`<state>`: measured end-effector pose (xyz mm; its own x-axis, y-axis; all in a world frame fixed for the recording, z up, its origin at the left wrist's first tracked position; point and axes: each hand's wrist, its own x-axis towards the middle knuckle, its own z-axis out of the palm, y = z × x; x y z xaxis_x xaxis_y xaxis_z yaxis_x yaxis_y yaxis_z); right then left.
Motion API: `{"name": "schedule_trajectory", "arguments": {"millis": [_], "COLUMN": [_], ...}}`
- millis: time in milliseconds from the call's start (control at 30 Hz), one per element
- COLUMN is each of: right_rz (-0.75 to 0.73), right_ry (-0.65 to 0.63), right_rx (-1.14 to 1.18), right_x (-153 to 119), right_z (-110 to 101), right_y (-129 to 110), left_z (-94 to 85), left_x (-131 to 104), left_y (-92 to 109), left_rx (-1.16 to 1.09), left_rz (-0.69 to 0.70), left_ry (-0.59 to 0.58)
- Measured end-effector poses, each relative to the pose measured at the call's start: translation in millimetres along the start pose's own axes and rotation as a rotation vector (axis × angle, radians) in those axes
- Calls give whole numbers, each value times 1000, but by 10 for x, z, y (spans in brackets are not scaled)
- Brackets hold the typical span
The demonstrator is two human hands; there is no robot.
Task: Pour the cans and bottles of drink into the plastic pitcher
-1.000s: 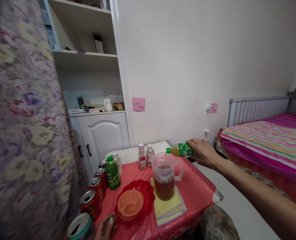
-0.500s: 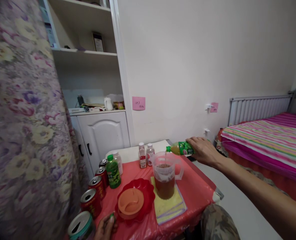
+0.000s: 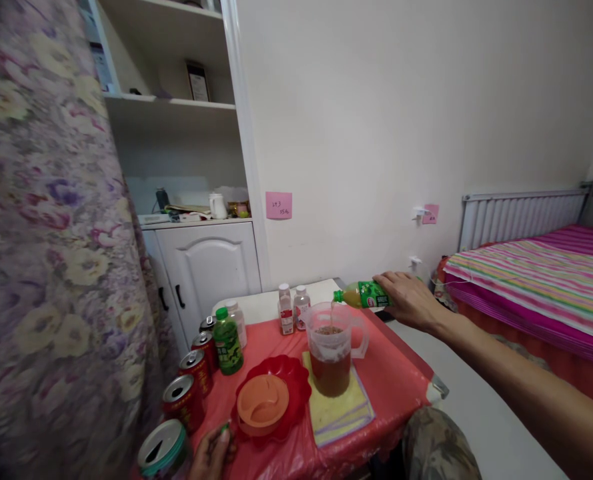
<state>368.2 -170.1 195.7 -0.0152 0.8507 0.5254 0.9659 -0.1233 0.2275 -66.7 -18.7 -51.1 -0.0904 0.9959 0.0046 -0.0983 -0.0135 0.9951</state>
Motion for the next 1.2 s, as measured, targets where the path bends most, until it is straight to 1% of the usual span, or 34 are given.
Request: {"name": "schedule_trajectory", "arguments": {"millis": [200,367,500,600,833,967,1200], "right_rz": [3,-3,-2,-4,-14,-18,-19], "right_ry": [-6,-21,-23,-5,-12,-9,8], "right_rx": [-4,-4,-19,-26,-55,-61,-76], "right_x": [14,25,25,21,29,38,42], "right_z": [4,-19,-37,-33,-20,-24,-36], "right_y": [16,23,19,25,50,66,76], "left_z": [-9,0,5,15,20,4,-20], "left_x": [37,13,-5,-8,-14,3,65], "left_y": [-53,-8,7,5,27,-13,-120], "left_rx": [-64,-49,-64,-57,-29,-37,-41], "left_rz": [-42,-36,-56,-49,-16,-3,-20], "left_ry": [-2,3,10,15,11,3,-5]}}
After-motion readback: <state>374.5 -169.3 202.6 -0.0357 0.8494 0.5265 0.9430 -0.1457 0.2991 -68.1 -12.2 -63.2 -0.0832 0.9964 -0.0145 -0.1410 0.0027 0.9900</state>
